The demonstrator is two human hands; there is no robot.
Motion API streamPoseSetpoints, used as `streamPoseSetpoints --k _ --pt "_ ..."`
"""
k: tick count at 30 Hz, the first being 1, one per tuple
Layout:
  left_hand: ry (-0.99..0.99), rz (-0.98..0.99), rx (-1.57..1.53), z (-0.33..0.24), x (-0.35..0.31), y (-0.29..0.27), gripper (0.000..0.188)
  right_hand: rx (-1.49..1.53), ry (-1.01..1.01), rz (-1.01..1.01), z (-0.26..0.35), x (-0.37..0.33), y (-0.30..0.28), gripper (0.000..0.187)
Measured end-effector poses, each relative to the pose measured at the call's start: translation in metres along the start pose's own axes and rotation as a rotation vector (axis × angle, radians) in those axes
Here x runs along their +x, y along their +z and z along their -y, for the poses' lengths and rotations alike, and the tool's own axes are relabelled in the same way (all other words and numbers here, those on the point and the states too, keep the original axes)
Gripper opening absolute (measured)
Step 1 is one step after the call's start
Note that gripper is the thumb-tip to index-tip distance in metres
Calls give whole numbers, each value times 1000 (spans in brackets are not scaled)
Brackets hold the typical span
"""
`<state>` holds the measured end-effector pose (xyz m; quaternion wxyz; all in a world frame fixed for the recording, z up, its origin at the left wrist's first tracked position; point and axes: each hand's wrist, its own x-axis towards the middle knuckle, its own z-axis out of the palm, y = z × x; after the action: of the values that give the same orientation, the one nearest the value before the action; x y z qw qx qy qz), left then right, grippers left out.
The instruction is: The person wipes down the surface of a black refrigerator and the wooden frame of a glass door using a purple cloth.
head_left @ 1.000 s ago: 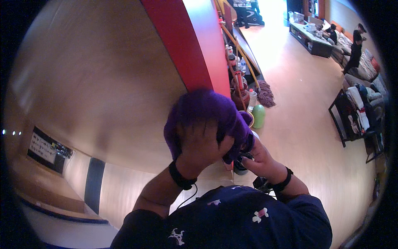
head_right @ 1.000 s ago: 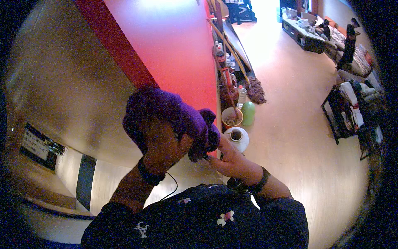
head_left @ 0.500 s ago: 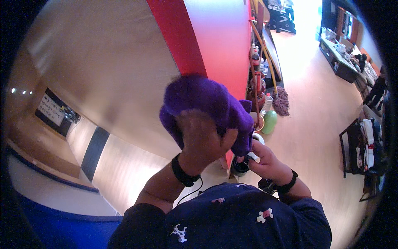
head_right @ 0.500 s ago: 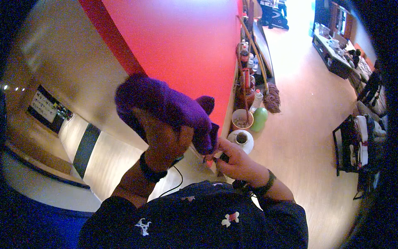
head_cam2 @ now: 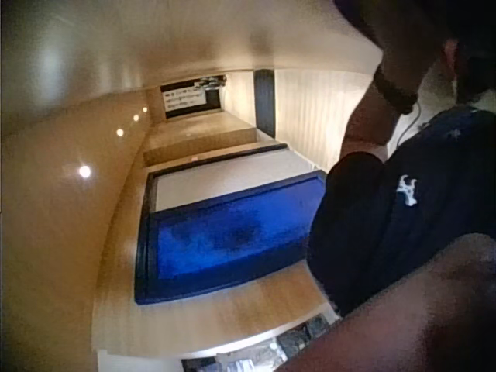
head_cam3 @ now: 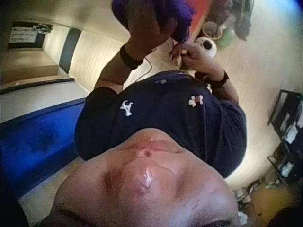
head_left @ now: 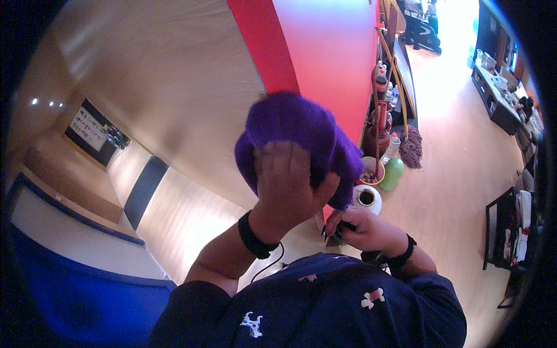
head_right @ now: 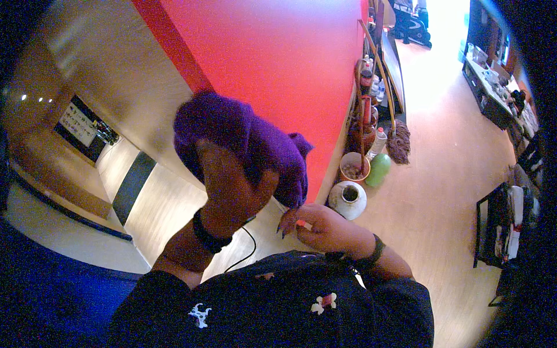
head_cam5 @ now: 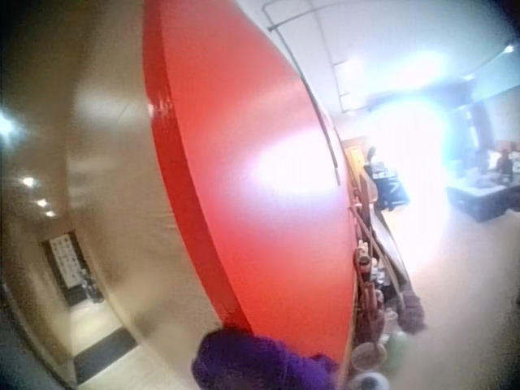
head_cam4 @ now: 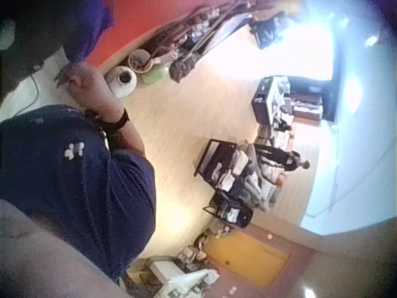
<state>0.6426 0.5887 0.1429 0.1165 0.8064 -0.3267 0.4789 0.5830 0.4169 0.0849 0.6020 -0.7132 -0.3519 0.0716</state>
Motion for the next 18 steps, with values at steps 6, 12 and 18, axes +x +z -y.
streamPoseSetpoints --k 6,12,18 --pt "-34 100 -103 8 -3 -4 66 7 -3 -17 -8 -6 1 21" --pt "28 -61 14 11 8 -5 63 71 -40 -38 0 1 0 24" --pt "-51 246 -59 9 -15 -5 68 61 -16 -24 -5 -4 2 26"
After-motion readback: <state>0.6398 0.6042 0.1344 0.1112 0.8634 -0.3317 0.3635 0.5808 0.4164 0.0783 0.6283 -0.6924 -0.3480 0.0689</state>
